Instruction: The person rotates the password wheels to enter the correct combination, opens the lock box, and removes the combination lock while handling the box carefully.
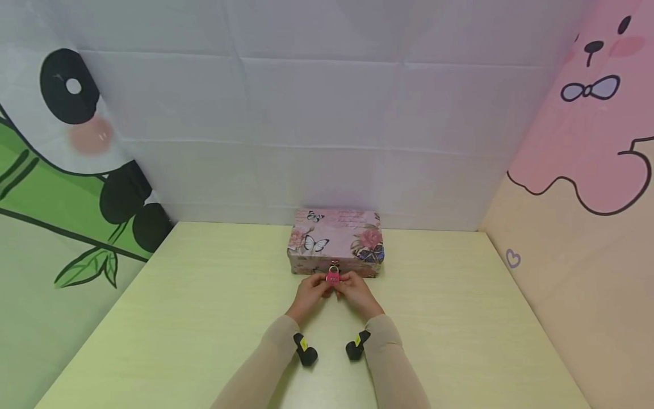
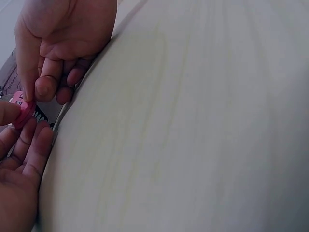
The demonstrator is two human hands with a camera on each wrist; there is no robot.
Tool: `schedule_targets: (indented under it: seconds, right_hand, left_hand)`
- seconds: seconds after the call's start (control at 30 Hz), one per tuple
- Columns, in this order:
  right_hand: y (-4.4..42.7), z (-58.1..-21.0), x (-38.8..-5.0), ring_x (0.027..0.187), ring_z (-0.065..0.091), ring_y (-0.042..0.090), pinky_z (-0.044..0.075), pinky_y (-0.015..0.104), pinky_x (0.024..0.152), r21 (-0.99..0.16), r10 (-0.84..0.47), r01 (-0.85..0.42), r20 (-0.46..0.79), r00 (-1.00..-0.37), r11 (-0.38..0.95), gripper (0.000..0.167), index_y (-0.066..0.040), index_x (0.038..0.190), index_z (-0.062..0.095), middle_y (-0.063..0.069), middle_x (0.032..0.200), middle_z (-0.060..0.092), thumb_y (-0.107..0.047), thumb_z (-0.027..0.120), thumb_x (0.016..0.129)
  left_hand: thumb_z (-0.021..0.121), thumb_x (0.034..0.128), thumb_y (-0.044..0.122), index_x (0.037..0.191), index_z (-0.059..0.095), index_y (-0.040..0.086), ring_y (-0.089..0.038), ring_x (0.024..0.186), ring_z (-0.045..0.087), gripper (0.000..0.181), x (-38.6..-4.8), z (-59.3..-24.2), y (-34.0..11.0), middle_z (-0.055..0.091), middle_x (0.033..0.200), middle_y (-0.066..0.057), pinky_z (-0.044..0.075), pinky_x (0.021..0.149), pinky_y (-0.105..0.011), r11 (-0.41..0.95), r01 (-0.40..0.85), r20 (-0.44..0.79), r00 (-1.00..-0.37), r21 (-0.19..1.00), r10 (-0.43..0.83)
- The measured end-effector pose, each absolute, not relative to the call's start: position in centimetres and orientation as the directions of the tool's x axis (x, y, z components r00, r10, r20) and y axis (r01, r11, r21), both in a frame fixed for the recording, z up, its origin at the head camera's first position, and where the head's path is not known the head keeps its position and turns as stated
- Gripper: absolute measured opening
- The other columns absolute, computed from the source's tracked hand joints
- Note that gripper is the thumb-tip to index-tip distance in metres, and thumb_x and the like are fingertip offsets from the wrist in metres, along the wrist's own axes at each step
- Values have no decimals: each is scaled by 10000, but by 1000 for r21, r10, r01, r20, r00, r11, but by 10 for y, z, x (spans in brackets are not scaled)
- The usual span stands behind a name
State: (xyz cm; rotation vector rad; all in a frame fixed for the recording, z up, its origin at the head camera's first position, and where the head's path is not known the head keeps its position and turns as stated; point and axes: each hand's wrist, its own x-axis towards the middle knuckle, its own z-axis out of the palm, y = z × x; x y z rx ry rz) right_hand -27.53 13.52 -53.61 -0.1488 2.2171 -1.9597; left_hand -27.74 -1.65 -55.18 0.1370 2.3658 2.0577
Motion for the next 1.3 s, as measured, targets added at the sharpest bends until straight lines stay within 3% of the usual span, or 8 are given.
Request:
schedule_targets:
  seconds: [0.17,0.57,0.8,1.3]
  right_hand:
    - [135,-536,-276,650,540,140,387,222,673,-990,-185,46,-71,-980,133,87,52,998,510,36,656,618,3,579,979]
    - [135,-536,-276,667,545,132,405,233,688,-993,-201,48,-68,-977,104,105,55,1008,506,41,698,624,-13,583,986]
    - [136,-538,-277,676,553,137,419,248,731,-994,-203,61,-78,-976,88,87,44,1007,505,36,706,622,-6,574,989]
    - [136,-537,-275,675,556,189,424,287,735,-994,-193,48,-66,-979,93,71,54,983,499,86,698,612,16,558,991]
  left_hand:
    - [647,942,75,1072,679,-110,-167,722,652,228,-276,-552,-17,706,850,-139,572,678,-270,145,79,68,-995,986,78]
    - [634,965,70,1044,680,-128,-55,690,585,219,-275,-551,-18,712,851,-148,538,648,-197,159,119,103,-989,980,104]
    - [634,965,55,1021,677,-141,-104,708,615,209,-277,-553,-18,712,870,-194,566,648,-233,146,145,131,-986,979,99]
    - [663,958,95,959,707,-88,-80,652,587,188,-274,-548,-13,707,797,-120,518,596,-186,204,99,95,-995,974,29]
